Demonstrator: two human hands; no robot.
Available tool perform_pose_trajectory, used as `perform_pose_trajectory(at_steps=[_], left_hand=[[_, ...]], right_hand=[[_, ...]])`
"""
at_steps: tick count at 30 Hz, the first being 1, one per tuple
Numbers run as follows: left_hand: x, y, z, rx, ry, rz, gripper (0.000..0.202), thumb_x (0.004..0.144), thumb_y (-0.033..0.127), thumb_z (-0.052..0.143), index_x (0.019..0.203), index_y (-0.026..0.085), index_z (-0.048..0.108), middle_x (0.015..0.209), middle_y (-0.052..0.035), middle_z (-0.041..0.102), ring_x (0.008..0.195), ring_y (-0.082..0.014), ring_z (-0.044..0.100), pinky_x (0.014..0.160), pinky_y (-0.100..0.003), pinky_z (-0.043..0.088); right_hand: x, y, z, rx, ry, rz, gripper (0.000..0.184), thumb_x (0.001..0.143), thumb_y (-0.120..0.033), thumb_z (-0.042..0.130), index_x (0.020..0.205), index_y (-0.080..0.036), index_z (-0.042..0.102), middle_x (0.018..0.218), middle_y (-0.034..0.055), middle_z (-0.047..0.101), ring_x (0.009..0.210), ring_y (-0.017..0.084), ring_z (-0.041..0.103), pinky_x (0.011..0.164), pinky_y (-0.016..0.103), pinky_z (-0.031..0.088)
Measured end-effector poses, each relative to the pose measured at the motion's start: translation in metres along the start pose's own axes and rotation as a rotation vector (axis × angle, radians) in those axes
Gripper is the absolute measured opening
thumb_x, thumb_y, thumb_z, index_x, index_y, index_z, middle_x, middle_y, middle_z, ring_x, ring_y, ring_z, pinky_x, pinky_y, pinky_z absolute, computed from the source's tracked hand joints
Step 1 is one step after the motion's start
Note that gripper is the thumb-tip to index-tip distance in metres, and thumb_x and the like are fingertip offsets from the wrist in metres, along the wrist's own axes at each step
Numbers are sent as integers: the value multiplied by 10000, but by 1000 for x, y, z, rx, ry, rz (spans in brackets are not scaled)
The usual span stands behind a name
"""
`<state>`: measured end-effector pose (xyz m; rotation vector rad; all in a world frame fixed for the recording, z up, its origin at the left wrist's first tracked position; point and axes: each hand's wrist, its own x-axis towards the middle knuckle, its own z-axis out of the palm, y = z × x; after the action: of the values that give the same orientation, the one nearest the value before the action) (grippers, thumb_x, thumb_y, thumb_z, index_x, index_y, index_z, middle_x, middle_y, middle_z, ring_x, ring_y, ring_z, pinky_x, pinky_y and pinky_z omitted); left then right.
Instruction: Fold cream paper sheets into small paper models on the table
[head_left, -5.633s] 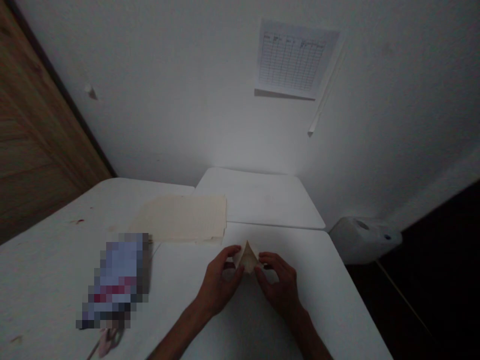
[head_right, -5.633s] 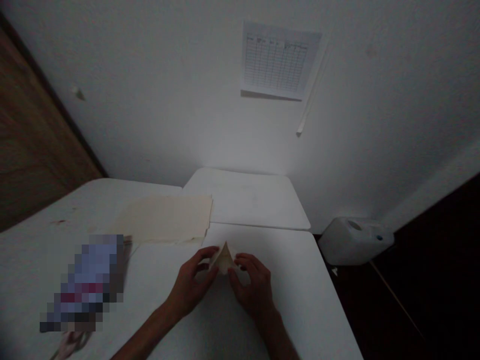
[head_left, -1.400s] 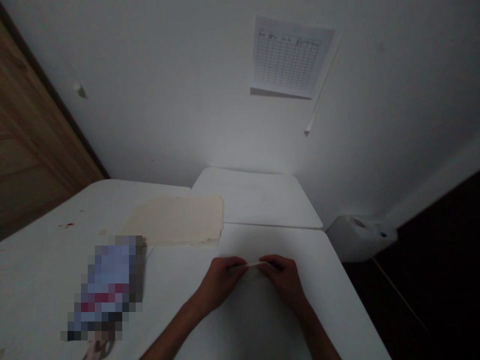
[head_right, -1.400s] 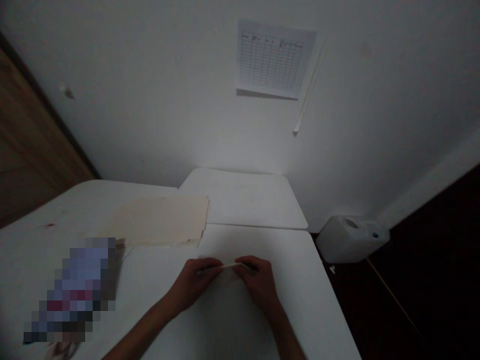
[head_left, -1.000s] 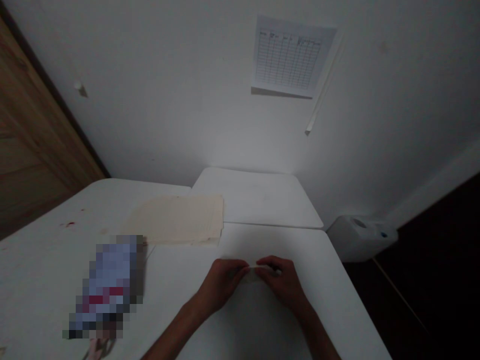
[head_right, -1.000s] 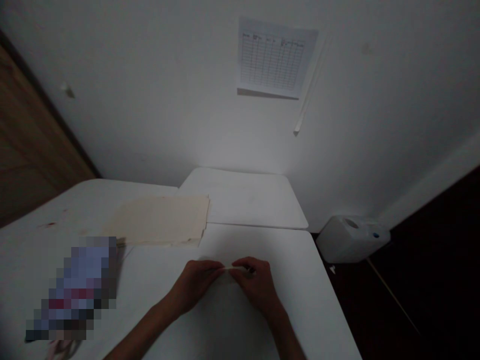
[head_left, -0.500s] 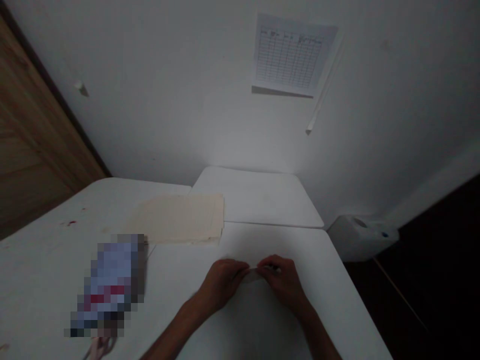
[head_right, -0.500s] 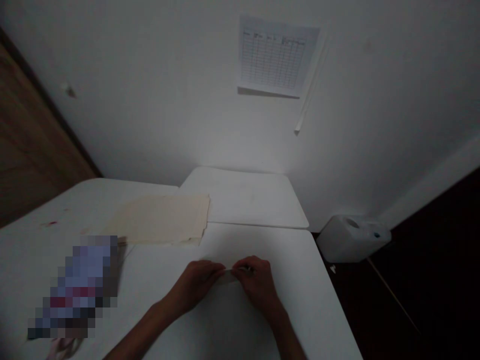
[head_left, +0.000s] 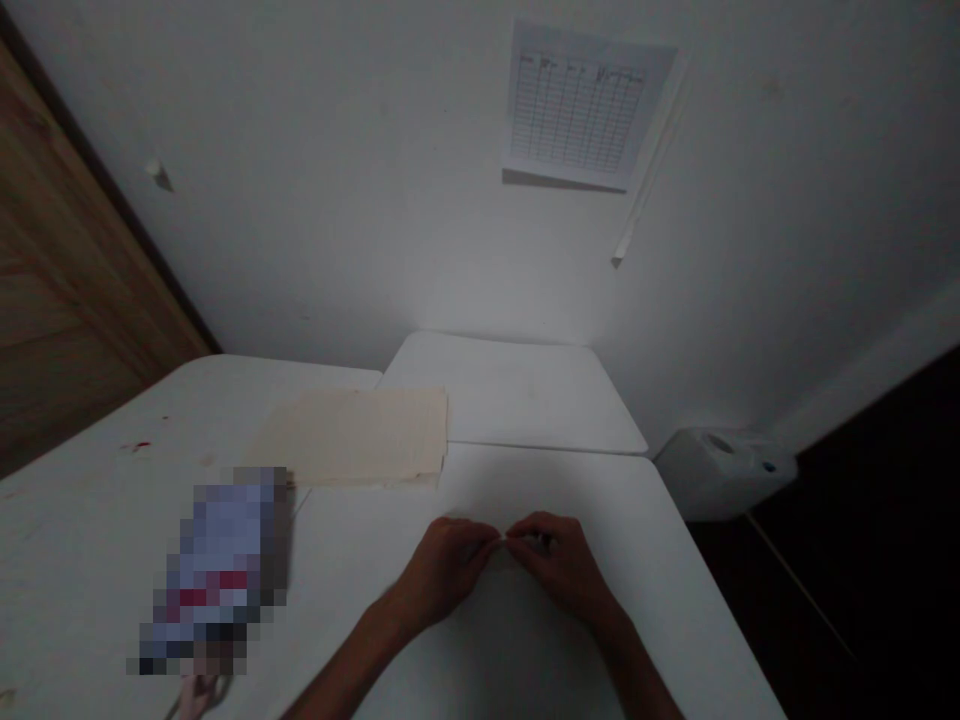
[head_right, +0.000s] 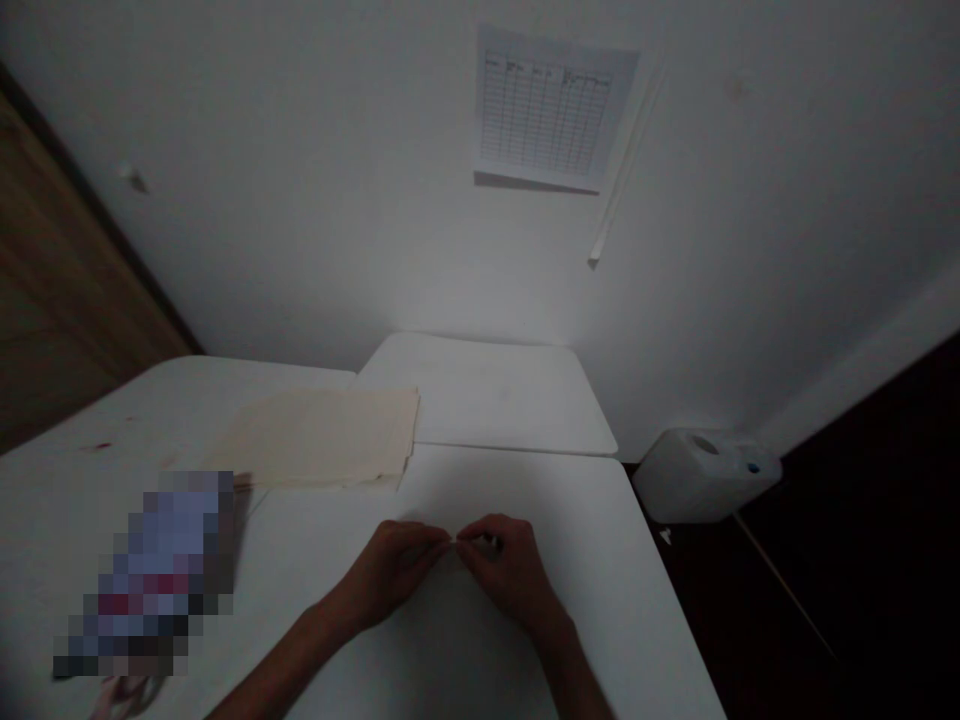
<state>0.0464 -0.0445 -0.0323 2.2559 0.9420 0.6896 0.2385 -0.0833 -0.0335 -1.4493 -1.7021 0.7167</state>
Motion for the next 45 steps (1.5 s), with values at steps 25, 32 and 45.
perform_pose_trajectory(at_steps=[25,32,45], left_hand=[[4,-14,-6,-172,84,-209,271,889,315,507,774,161,698,700,-10,685,638,-145,595,591,-217,421],[3,-24,-7,-16,105,-246,283,914,314,457,770,168,651,667,-9,643,628,-157,582,582,-230,401],[4,-18,22,273,42,222,264,912,74,428,1045,185,627,1063,-81,633,975,-205,553,888,-354,499]], right_hand=[[4,13,-6,9,102,121,166,780,-326,641,729,-194,727,634,3,667,561,139,555,546,230,409],[6,24,-4,-25,168,139,190,796,-350,622,794,-201,740,716,26,709,593,160,599,586,259,458],[8,24,11,-364,150,-11,113,855,-236,580,841,-229,693,837,25,692,808,183,613,768,287,454]])
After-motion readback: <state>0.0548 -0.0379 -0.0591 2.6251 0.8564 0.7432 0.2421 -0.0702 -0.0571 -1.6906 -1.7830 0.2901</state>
